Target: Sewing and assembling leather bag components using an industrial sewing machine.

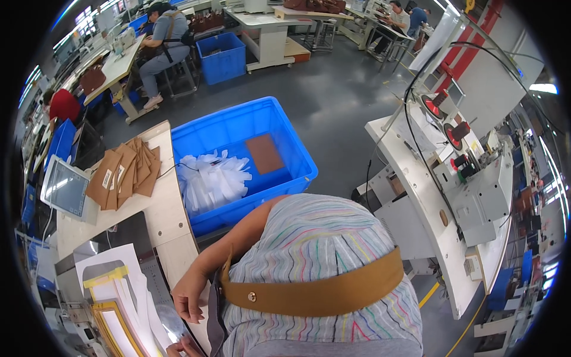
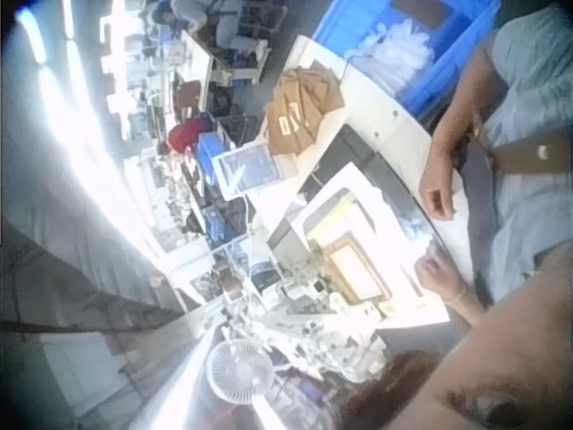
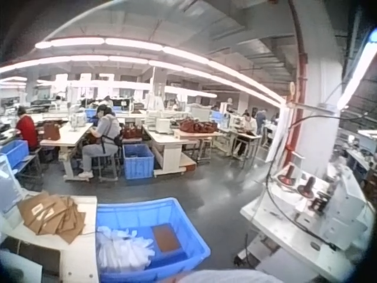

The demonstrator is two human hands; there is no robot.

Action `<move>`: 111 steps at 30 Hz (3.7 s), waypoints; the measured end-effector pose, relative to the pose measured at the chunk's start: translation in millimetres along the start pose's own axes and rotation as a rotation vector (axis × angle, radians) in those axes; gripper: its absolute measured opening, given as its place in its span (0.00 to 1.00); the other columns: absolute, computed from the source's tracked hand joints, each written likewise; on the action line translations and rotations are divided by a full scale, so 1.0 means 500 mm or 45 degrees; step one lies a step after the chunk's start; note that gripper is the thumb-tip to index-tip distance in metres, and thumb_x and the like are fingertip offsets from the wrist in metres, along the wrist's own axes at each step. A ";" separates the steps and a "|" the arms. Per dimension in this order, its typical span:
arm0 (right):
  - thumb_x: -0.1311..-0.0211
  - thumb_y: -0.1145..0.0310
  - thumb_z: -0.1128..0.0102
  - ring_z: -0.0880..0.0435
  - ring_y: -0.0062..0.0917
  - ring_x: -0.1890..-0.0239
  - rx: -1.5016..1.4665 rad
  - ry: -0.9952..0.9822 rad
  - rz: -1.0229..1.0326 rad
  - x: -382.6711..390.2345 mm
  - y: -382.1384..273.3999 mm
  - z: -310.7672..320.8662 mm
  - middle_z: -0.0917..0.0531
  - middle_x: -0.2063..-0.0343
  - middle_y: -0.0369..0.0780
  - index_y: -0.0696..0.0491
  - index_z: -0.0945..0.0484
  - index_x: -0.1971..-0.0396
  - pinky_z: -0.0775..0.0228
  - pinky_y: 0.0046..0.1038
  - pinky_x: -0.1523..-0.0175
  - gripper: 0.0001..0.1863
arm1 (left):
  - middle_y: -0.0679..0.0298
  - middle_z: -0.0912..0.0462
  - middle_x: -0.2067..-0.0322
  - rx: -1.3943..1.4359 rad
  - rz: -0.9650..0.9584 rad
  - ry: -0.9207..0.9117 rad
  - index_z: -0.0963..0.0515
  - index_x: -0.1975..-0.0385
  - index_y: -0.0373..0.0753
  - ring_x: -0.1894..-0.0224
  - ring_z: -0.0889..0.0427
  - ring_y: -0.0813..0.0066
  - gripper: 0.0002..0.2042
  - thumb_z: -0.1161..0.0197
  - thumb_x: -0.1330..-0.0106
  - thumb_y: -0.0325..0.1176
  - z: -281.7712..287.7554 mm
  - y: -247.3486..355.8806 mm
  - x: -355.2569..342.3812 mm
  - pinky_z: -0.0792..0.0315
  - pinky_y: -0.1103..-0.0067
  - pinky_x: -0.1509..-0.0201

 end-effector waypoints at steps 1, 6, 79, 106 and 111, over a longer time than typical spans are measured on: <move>0.27 0.66 0.30 0.13 0.16 0.64 -0.006 0.009 -0.008 0.009 -0.006 0.002 0.10 0.67 0.37 0.60 0.13 0.61 0.26 0.22 0.57 0.11 | 0.51 0.20 0.75 0.029 -0.061 0.022 0.23 0.73 0.35 0.73 0.24 0.54 0.13 0.28 0.30 0.33 -0.008 0.013 -0.014 0.27 0.65 0.66; 0.28 0.62 0.29 0.12 0.25 0.63 -0.075 -0.516 0.412 0.061 -0.233 0.002 0.10 0.67 0.41 0.62 0.12 0.58 0.24 0.29 0.56 0.15 | 0.51 0.16 0.69 1.089 -1.503 -0.022 0.20 0.72 0.34 0.65 0.17 0.54 0.08 0.29 0.37 0.30 -0.108 0.322 -0.242 0.21 0.61 0.57; 0.26 0.52 0.37 0.42 0.54 0.20 1.899 0.061 0.006 -0.276 -0.041 0.173 0.39 0.23 0.57 0.56 0.31 0.26 0.48 0.50 0.19 0.36 | 0.64 0.18 0.34 -0.302 0.249 -0.045 0.18 0.38 0.42 0.30 0.26 0.54 0.24 0.36 0.34 0.19 0.079 -0.264 0.005 0.30 0.64 0.26; 0.21 0.47 0.47 0.37 0.38 0.21 1.923 -0.340 0.277 -0.369 0.024 0.235 0.34 0.22 0.39 0.43 0.31 0.24 0.45 0.42 0.18 0.32 | 0.59 0.12 0.47 -0.486 0.294 0.268 0.14 0.48 0.39 0.44 0.16 0.56 0.15 0.27 0.35 0.27 0.056 -0.237 0.013 0.22 0.65 0.41; 0.23 0.52 0.41 0.29 0.35 0.26 1.871 -0.358 0.234 -0.388 0.015 0.239 0.27 0.27 0.38 0.44 0.28 0.26 0.36 0.38 0.22 0.30 | 0.59 0.13 0.47 -0.486 0.327 0.290 0.14 0.49 0.39 0.45 0.16 0.56 0.15 0.28 0.35 0.26 0.060 -0.238 0.023 0.21 0.65 0.41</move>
Point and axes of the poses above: each hand's wrist, its own x-axis away from the middle knuckle, its own z-axis out of the back of the hand, y = z × x, the point moved 2 cm from there along -x, towards the middle knuckle
